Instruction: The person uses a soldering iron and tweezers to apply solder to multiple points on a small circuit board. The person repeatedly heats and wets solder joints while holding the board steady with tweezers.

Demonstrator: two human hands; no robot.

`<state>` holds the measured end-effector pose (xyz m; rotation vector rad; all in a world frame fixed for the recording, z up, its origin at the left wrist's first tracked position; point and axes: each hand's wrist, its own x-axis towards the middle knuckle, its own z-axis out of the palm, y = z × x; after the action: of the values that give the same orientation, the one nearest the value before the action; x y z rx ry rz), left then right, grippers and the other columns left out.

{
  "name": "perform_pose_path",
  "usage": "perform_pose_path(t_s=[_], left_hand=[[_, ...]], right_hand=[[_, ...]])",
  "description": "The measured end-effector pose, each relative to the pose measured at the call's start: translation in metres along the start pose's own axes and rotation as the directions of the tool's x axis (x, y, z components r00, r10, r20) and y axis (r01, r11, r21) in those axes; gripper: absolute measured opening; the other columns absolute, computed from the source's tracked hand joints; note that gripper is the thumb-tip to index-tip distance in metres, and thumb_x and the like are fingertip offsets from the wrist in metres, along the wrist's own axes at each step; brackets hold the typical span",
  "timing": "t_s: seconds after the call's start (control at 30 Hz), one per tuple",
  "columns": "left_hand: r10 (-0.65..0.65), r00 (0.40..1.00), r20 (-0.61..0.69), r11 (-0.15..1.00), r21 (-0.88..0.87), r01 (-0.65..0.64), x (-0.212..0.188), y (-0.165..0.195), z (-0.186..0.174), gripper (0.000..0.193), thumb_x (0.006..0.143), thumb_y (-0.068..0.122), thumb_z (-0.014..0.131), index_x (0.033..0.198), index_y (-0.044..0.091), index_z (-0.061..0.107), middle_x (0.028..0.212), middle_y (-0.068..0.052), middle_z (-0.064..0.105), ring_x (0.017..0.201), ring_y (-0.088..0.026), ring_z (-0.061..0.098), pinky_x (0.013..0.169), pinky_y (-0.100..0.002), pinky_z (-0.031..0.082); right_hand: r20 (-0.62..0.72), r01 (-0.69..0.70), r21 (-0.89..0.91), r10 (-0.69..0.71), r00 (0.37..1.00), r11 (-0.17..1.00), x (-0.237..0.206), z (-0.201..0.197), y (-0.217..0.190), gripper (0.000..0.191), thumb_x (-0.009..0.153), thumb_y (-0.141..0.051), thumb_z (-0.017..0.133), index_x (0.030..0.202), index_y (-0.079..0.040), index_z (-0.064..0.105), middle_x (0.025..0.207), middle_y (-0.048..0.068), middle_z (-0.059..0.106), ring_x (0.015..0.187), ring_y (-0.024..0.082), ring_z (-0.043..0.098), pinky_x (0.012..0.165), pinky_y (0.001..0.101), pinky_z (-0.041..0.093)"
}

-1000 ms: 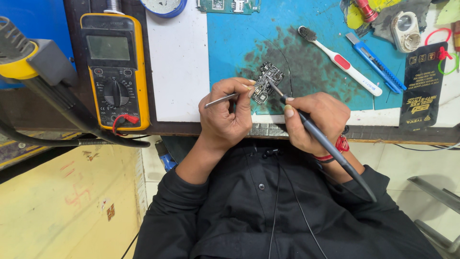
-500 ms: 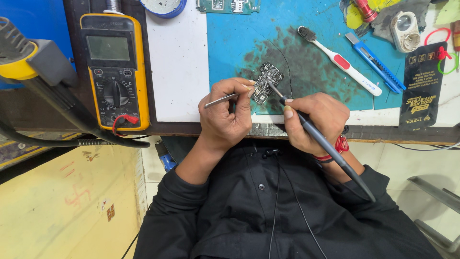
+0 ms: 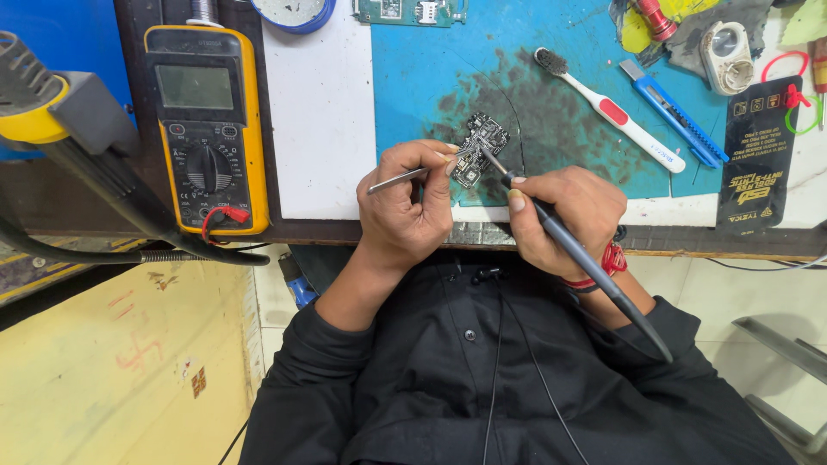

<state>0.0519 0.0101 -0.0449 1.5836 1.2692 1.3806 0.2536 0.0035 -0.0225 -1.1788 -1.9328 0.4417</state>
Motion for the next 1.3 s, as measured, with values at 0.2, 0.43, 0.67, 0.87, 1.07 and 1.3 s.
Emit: perform_pose_path(t_s=[0.2, 0.43, 0.67, 0.87, 1.07, 1.3], left_hand=[[-0.015, 1.0, 0.005, 1.0, 0.002, 0.015, 0.0, 0.0002, -0.0003, 0.017, 0.104, -0.002, 0.067, 0.11, 0.004, 0.053, 0.107, -0.011, 0.075, 0.071, -0.007, 0.067, 0.06, -0.022, 0.051], [-0.001, 1.0, 0.002, 1.0, -0.01, 0.001, 0.0, -0.0003, 0.0002, 0.017, 0.105, -0.002, 0.067, 0.111, 0.004, 0.053, 0.108, -0.011, 0.075, 0.074, -0.008, 0.068, 0.059, -0.021, 0.052], [0.007, 1.0, 0.001, 1.0, -0.002, -0.007, 0.0, -0.0006, 0.0, 0.017, 0.104, -0.002, 0.068, 0.111, 0.004, 0.053, 0.108, -0.011, 0.075, 0.072, -0.007, 0.067, 0.058, -0.02, 0.051], [0.001, 1.0, 0.001, 1.0, 0.008, -0.001, 0.0001, -0.0001, -0.0005, 0.017, 0.103, -0.002, 0.068, 0.11, 0.004, 0.053, 0.107, -0.011, 0.075, 0.07, -0.007, 0.065, 0.059, -0.021, 0.05], [0.004, 1.0, 0.001, 1.0, 0.013, -0.004, 0.0, -0.0001, -0.0008, 0.018, 0.104, -0.002, 0.068, 0.11, 0.005, 0.053, 0.107, -0.01, 0.075, 0.071, -0.007, 0.066, 0.056, -0.019, 0.05], [0.012, 1.0, 0.0, 1.0, 0.0, -0.012, -0.0005, -0.0009, -0.0007, 0.017, 0.105, -0.001, 0.067, 0.112, 0.005, 0.053, 0.108, -0.011, 0.075, 0.074, -0.008, 0.067, 0.058, -0.02, 0.052]], right_hand=[[0.004, -0.013, 0.004, 0.013, 1.0, 1.0, 0.0, -0.0007, -0.0005, 0.01, 0.091, -0.001, 0.076, 0.098, -0.002, 0.069, 0.081, 0.011, 0.069, 0.067, 0.025, 0.066, 0.059, 0.0328, 0.049], [-0.007, -0.002, 0.022, 0.002, 1.0, 1.0, 0.0007, -0.0003, -0.0003, 0.01, 0.092, -0.001, 0.075, 0.099, -0.003, 0.068, 0.085, 0.012, 0.071, 0.069, 0.025, 0.067, 0.06, 0.0323, 0.05], [0.005, -0.013, 0.003, 0.013, 1.0, 1.0, 0.0007, -0.0001, -0.0009, 0.01, 0.091, -0.001, 0.076, 0.098, -0.002, 0.07, 0.082, 0.011, 0.07, 0.068, 0.025, 0.066, 0.06, 0.0328, 0.049], [0.007, -0.004, 0.007, 0.004, 1.0, 1.0, 0.0003, -0.0003, -0.0006, 0.01, 0.09, -0.001, 0.076, 0.098, -0.002, 0.07, 0.082, 0.011, 0.07, 0.068, 0.026, 0.067, 0.06, 0.033, 0.05], [0.003, -0.003, 0.009, 0.003, 1.0, 1.0, -0.0002, 0.0001, -0.0002, 0.009, 0.09, 0.0, 0.076, 0.096, -0.002, 0.069, 0.082, 0.011, 0.07, 0.068, 0.026, 0.067, 0.06, 0.0329, 0.05], [0.003, 0.005, 0.012, -0.005, 1.0, 1.0, -0.0009, 0.0, 0.0008, 0.01, 0.089, -0.001, 0.076, 0.096, -0.002, 0.07, 0.081, 0.011, 0.07, 0.068, 0.026, 0.067, 0.061, 0.0338, 0.05]])
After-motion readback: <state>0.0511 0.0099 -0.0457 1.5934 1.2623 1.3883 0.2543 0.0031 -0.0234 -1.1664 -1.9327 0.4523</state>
